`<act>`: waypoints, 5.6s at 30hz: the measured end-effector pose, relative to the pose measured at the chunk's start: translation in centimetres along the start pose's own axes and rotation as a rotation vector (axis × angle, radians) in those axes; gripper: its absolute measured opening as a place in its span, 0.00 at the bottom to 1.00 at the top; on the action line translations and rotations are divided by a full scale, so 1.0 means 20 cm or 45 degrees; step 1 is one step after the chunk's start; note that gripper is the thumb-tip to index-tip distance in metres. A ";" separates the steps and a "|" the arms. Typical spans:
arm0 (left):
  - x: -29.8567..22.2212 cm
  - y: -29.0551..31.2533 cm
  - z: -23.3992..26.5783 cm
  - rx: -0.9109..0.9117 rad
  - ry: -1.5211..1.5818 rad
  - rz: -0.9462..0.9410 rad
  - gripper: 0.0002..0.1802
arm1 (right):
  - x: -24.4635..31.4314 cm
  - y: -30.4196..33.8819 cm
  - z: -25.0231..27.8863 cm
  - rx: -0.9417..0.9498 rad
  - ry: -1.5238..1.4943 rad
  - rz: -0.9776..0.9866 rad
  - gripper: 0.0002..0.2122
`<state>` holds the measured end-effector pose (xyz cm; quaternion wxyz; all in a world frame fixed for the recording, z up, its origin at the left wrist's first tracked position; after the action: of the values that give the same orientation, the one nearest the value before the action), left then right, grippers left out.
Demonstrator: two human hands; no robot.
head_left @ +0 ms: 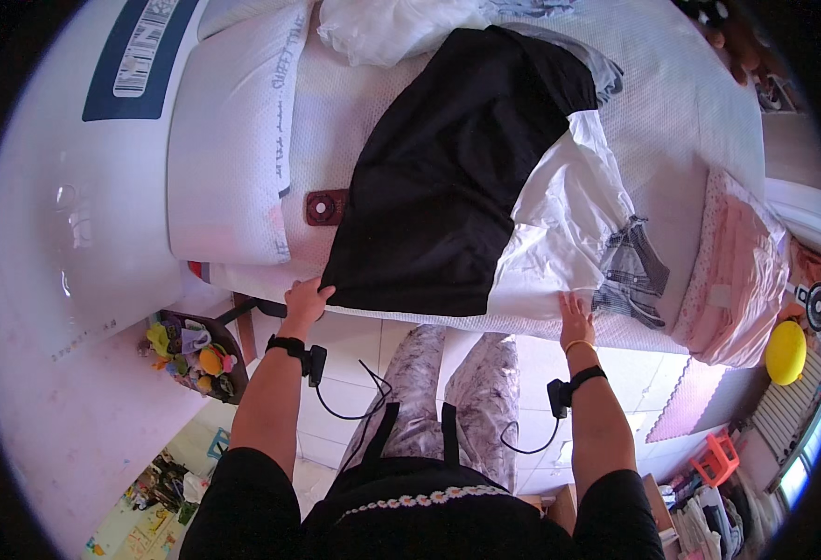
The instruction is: The person folds a black and white garment on a bed, carries it to a storage unit, and places it on top of a stack of folded items; then the person returns to the bed, spreads out a gray garment, folds it, and places it on the same stack.
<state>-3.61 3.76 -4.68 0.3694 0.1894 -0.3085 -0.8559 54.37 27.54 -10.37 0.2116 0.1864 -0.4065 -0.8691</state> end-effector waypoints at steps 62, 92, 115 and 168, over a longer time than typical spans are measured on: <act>-2.45 0.02 0.09 -0.433 -0.199 -1.185 0.19 | -0.69 -0.11 0.39 -0.713 -0.741 -0.010 0.16; -3.22 -0.21 0.24 -0.582 -0.429 -1.392 0.04 | -1.88 -0.43 0.44 -0.936 -0.761 -0.549 0.14; -2.52 -0.07 0.06 -0.722 -0.383 -1.270 0.06 | -0.76 -0.21 0.83 -1.093 -0.596 0.424 0.07; -1.14 0.07 0.19 -0.154 -0.279 -0.777 0.17 | -0.36 -0.24 0.65 -0.484 -0.349 -0.063 0.35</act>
<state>9.92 21.48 1.14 0.0712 0.1574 -0.2239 -0.9592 53.03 42.25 -5.33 0.1645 0.0335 -0.2559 -0.9520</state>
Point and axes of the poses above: each hand's wrist, its own y-axis away from the middle knuckle, its own z-axis out of the back of the hand, x = y × z, the point moved 7 cm from there along -y, towards the middle knuckle, and after that the axes turned 7 degrees about y, right-handed, at the moved point
